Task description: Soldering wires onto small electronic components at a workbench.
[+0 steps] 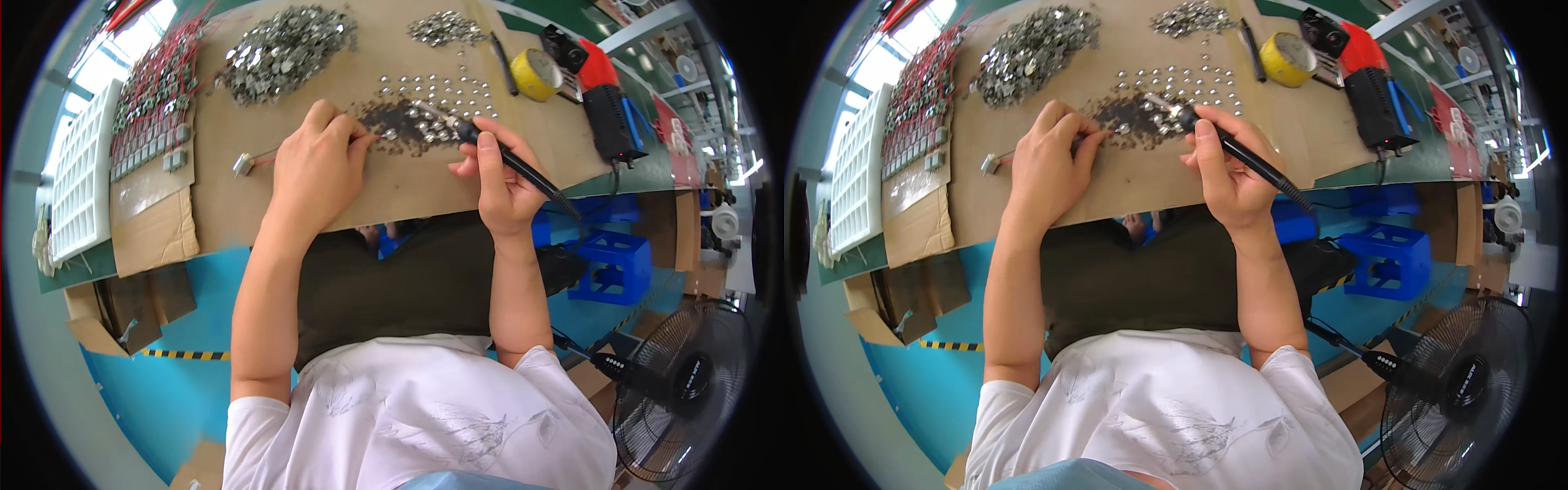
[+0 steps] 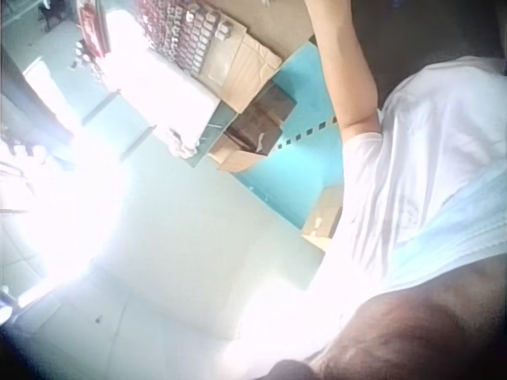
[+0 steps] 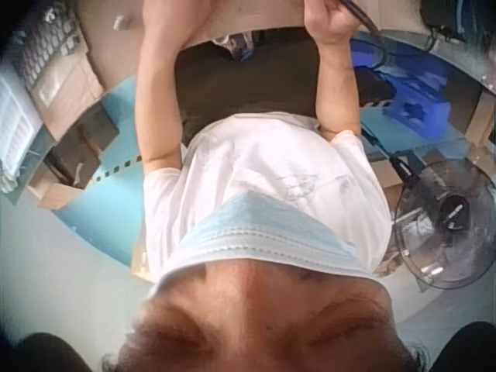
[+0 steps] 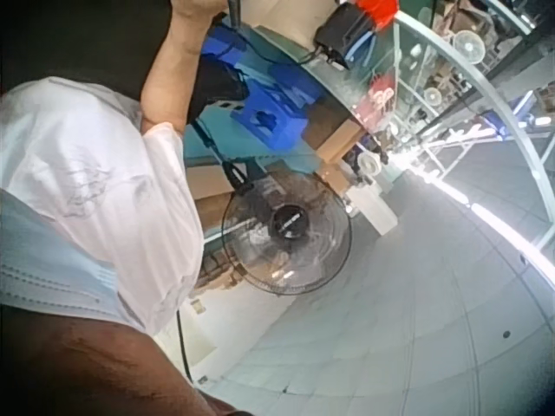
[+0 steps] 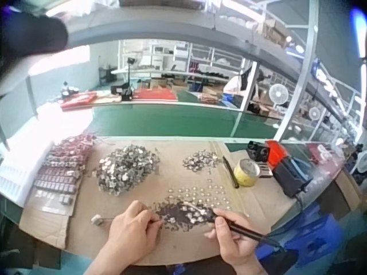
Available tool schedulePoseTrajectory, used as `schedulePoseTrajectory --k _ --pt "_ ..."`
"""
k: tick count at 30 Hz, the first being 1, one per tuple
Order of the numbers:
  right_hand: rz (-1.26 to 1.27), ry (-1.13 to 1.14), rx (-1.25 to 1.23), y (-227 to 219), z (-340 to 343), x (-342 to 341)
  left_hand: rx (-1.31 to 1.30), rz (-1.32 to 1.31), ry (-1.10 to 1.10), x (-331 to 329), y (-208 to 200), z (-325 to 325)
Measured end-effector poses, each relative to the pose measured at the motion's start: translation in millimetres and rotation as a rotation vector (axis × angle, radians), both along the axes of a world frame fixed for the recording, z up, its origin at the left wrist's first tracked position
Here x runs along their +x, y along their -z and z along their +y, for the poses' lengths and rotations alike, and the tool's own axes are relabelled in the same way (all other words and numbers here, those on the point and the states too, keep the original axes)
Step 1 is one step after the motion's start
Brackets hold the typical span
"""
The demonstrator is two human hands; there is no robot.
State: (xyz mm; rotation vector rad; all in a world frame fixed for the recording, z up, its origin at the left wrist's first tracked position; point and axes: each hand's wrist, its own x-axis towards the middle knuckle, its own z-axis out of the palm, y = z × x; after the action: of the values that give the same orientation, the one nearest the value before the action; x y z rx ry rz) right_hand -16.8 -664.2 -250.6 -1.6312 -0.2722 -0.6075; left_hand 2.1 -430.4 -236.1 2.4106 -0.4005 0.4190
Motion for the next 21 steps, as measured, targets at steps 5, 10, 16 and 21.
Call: schedulePoseTrajectory --k 5,10,16,21 --pt "-0.282 0.451 -0.713 -36.0 -48.2 33.8 0.002 0.017 -0.018 -2.5 0.8 8.5" --pt "-0.217 0.497 -1.002 -17.6 -93.8 54.6 -0.029 -0.039 0.028 1.3 6.6 0.8" --pt "-0.352 0.347 -0.868 -53.2 -41.0 71.1 0.009 -0.063 0.035 -0.8 12.3 6.3" --pt "0.052 -0.115 -0.490 -51.7 24.9 116.9 0.016 -0.035 0.025 5.0 12.9 6.4"
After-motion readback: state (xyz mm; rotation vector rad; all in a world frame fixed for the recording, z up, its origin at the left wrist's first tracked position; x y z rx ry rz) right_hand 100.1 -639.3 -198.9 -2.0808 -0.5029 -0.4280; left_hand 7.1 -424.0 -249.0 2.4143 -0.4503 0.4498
